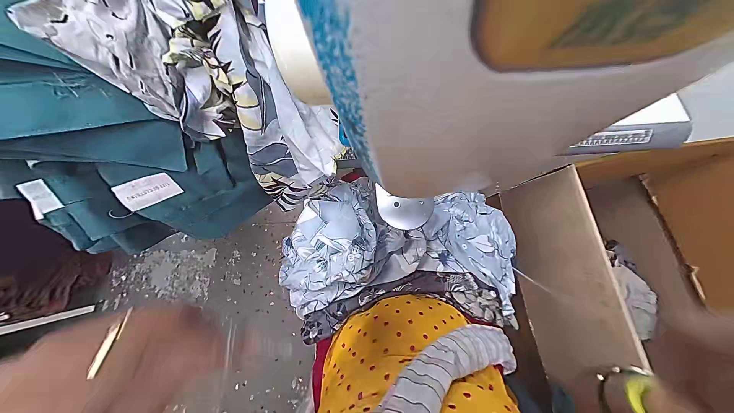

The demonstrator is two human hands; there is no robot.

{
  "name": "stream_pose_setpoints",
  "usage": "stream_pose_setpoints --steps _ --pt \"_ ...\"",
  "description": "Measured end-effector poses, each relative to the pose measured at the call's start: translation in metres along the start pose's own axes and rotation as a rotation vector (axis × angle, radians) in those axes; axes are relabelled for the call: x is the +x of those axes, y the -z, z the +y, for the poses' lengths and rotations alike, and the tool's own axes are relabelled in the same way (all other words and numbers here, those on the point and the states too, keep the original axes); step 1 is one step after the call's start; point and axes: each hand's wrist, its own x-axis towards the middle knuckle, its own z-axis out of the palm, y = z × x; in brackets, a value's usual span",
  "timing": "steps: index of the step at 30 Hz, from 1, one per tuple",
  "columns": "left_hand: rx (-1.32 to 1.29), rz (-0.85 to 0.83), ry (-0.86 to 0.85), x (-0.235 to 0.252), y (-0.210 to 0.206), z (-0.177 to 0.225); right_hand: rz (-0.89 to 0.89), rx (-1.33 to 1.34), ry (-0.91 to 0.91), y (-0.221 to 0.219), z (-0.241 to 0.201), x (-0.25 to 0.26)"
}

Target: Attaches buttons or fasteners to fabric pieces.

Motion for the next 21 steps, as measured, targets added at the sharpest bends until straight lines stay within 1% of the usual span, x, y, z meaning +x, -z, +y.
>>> stream_pose_setpoints --steps 1,2,3,4,5,8,10,13,16,19,21 --pt "0.310 -0.031 0.074 0.009 -0.003 -0.024 0.082 -0.188 0.093 -0.004 0.030 -0.002" --pt "0.496 -0.063 0.121 0.017 -0.012 -0.048 0.195 -0.256 0.165 -0.014 0.058 0.003" --pt "0.542 -0.038 0.111 0.024 -0.026 -0.066 0.260 -0.253 0.210 -0.027 0.077 0.011" --pt "0.507 0.031 0.072 0.032 -0.043 -0.073 0.274 -0.213 0.231 -0.040 0.088 0.018" --pt "0.389 0.101 0.040 0.044 -0.062 -0.070 0.262 -0.154 0.242 -0.053 0.095 0.023" --pt "-0.050 0.106 0.036 0.078 -0.109 -0.037 0.222 -0.073 0.268 -0.084 0.102 0.035" --pt "-0.181 0.097 0.077 0.098 -0.125 -0.020 0.230 -0.069 0.271 -0.094 0.104 0.040" --pt "-0.241 0.068 0.155 0.111 -0.133 -0.006 0.246 -0.064 0.291 -0.103 0.106 0.044" --pt "-0.300 0.073 0.197 0.115 -0.136 -0.004 0.240 -0.098 0.311 -0.106 0.107 0.046" --pt "-0.251 0.128 0.119 0.117 -0.141 -0.010 0.233 -0.132 0.332 -0.108 0.109 0.046" --pt "-0.169 0.177 0.057 0.117 -0.143 -0.011 0.248 -0.148 0.340 -0.109 0.110 0.047"
